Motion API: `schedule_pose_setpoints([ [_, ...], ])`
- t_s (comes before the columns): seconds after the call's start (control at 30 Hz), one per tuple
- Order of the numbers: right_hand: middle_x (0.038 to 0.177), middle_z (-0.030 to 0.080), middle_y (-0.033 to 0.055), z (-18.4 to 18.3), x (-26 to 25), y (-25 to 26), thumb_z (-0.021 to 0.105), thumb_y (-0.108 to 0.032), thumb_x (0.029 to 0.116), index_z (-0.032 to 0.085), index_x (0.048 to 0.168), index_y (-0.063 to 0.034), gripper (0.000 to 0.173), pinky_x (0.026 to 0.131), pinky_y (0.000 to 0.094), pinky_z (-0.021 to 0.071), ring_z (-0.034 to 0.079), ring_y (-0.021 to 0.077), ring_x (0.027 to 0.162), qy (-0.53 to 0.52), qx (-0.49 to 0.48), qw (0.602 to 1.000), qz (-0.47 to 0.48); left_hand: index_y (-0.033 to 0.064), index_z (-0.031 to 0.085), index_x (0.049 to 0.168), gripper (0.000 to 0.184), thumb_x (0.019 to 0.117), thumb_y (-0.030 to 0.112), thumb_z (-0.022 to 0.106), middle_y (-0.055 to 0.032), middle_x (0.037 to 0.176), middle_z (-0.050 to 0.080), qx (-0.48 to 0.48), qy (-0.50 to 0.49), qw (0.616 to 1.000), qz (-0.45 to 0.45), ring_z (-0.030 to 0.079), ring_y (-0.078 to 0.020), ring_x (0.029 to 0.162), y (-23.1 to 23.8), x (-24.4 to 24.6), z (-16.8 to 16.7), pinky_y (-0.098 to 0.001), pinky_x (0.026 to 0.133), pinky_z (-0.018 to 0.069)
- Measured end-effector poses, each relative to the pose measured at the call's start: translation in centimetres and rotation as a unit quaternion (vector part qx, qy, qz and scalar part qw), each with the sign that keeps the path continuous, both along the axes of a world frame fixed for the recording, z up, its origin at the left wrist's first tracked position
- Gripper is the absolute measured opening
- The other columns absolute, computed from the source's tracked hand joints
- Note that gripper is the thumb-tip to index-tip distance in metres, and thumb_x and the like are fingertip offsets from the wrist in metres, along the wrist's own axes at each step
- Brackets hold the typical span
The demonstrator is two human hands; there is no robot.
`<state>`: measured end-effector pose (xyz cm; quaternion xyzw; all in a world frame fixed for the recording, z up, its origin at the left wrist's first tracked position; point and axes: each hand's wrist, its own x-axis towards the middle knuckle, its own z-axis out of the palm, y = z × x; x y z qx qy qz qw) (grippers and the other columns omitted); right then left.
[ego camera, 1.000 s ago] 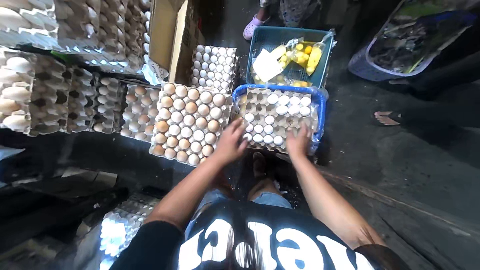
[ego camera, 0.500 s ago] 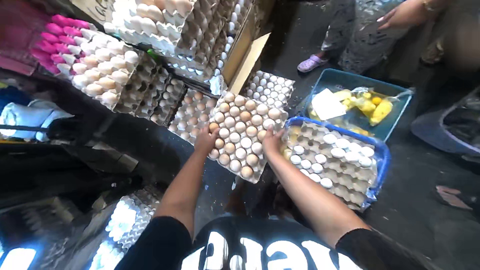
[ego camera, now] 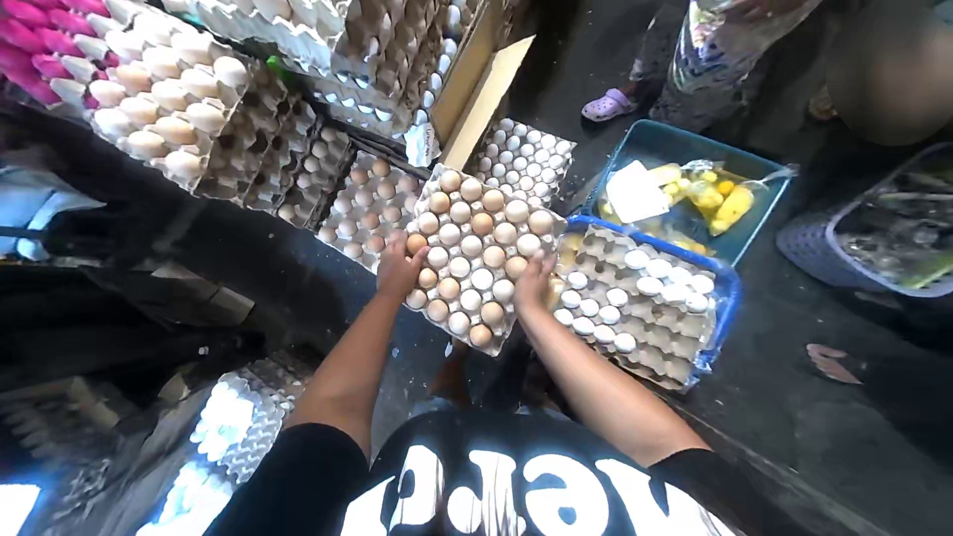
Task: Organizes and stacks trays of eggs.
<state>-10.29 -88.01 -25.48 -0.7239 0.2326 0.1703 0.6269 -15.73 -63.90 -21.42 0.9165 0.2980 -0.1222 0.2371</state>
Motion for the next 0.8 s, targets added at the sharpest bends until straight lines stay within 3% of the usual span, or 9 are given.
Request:
schedule_pose_setpoints([
  [0.1, 0.168, 0.011, 0.0269, 2.4, -0.6, 1.8, 0.022, -0.029, 0.1137, -0.006, 0.162, -0.0004, 0.063, 0.127, 0.0424, 0.0216, 0.021, 0.0336, 0.156, 0.046, -0.043, 0.998, 0.011, 0.0097, 0.040, 0.158, 0.071, 0.1034, 0.054, 0.054, -0.0228, 0.151, 0.050, -0.022, 0.019, 1.000, -0.002, 0.050, -0.0416, 0.138, 1.7, -0.2, 0.4, -0.0622, 0.112, 0.0402],
  [0.23, 0.167, 0.016, 0.0286, 4.2, 2.0, 4.2, 0.022, -0.034, 0.1131, -0.004, 0.162, -0.0015, 0.065, 0.125, 0.0472, 0.0269, 0.028, 0.0378, 0.153, 0.069, -0.103, 0.991, 0.059, 0.0091, 0.054, 0.147, 0.061, 0.1053, 0.054, 0.049, -0.0241, 0.140, 0.060, -0.034, 0.021, 0.999, 0.000, 0.055, -0.0417, 0.133, 4.6, 2.2, 0.4, -0.0649, 0.110, 0.0411],
  [0.4, 0.165, 0.023, 0.0278, 2.5, 4.5, 4.8, 0.025, -0.044, 0.1116, -0.002, 0.164, -0.0037, 0.071, 0.124, 0.0477, 0.0278, 0.031, 0.0373, 0.152, 0.062, -0.116, 0.990, 0.046, 0.0115, 0.053, 0.147, 0.063, 0.1047, 0.058, 0.047, -0.0229, 0.139, 0.061, -0.019, 0.028, 0.999, 0.011, 0.056, -0.0413, 0.132, 4.7, 4.0, 0.8, -0.0669, 0.109, 0.0408],
  [0.47, 0.166, 0.018, 0.0289, 1.4, 4.0, 3.5, 0.022, -0.048, 0.1112, -0.008, 0.164, -0.0065, 0.073, 0.124, 0.0496, 0.0280, 0.028, 0.0389, 0.153, 0.066, -0.086, 0.992, 0.064, 0.0077, 0.056, 0.144, 0.062, 0.1042, 0.056, 0.050, -0.0235, 0.137, 0.061, -0.017, 0.003, 1.000, 0.004, 0.057, -0.0404, 0.131, 3.8, 3.5, 0.7, -0.0641, 0.110, 0.0418],
  [0.5, 0.168, 0.010, 0.0280, 0.9, 3.6, 2.6, 0.020, -0.049, 0.1113, -0.013, 0.163, -0.0070, 0.074, 0.125, 0.0491, 0.0248, 0.023, 0.0381, 0.155, 0.064, -0.060, 0.993, 0.081, 0.0073, 0.056, 0.143, 0.063, 0.1036, 0.057, 0.051, -0.0237, 0.138, 0.061, -0.013, 0.002, 1.000, 0.003, 0.057, -0.0404, 0.131, 3.4, 3.2, 0.6, -0.0642, 0.109, 0.0421],
  [0.57, 0.170, -0.003, 0.0241, -0.1, 2.9, 1.1, 0.019, -0.051, 0.1107, -0.021, 0.161, -0.0092, 0.077, 0.128, 0.0481, 0.0180, 0.012, 0.0338, 0.158, 0.064, -0.001, 0.992, 0.110, 0.0099, 0.052, 0.146, 0.069, 0.1020, 0.063, 0.048, -0.0233, 0.138, 0.060, 0.000, 0.021, 1.000, 0.008, 0.058, -0.0415, 0.130, 2.9, 2.4, 0.3, -0.0662, 0.106, 0.0441],
  [0.6, 0.170, -0.004, 0.0233, -0.3, 3.1, 0.5, 0.020, -0.052, 0.1104, -0.023, 0.160, -0.0094, 0.078, 0.128, 0.0483, 0.0169, 0.010, 0.0324, 0.159, 0.070, 0.016, 0.990, 0.124, 0.0116, 0.050, 0.149, 0.070, 0.1020, 0.063, 0.048, -0.0232, 0.139, 0.060, 0.004, 0.031, 0.999, 0.014, 0.058, -0.0424, 0.130, 2.5, 2.3, 0.4, -0.0670, 0.105, 0.0442],
  [0.7, 0.170, 0.008, 0.0243, 0.5, 4.4, -1.1, 0.024, -0.053, 0.1103, -0.017, 0.162, -0.0063, 0.080, 0.125, 0.0542, 0.0233, 0.020, 0.0348, 0.156, 0.110, 0.001, 0.977, 0.184, 0.0156, 0.044, 0.155, 0.075, 0.1005, 0.067, 0.046, -0.0218, 0.146, 0.056, 0.023, 0.057, 0.997, 0.041, 0.054, -0.0433, 0.134, 1.4, 2.7, 1.3, -0.0680, 0.106, 0.0429],
  [0.8, 0.167, 0.020, 0.0252, 0.4, 4.9, -3.2, 0.025, -0.058, 0.1085, -0.002, 0.164, -0.0051, 0.082, 0.120, 0.0615, 0.0297, 0.028, 0.0394, 0.152, 0.127, -0.010, 0.959, 0.255, 0.0104, 0.038, 0.158, 0.082, 0.0986, 0.064, 0.054, -0.0264, 0.153, 0.047, 0.014, 0.021, 0.995, 0.096, 0.046, -0.0466, 0.141, -0.1, 1.3, 2.5, -0.0674, 0.112, 0.0377],
])
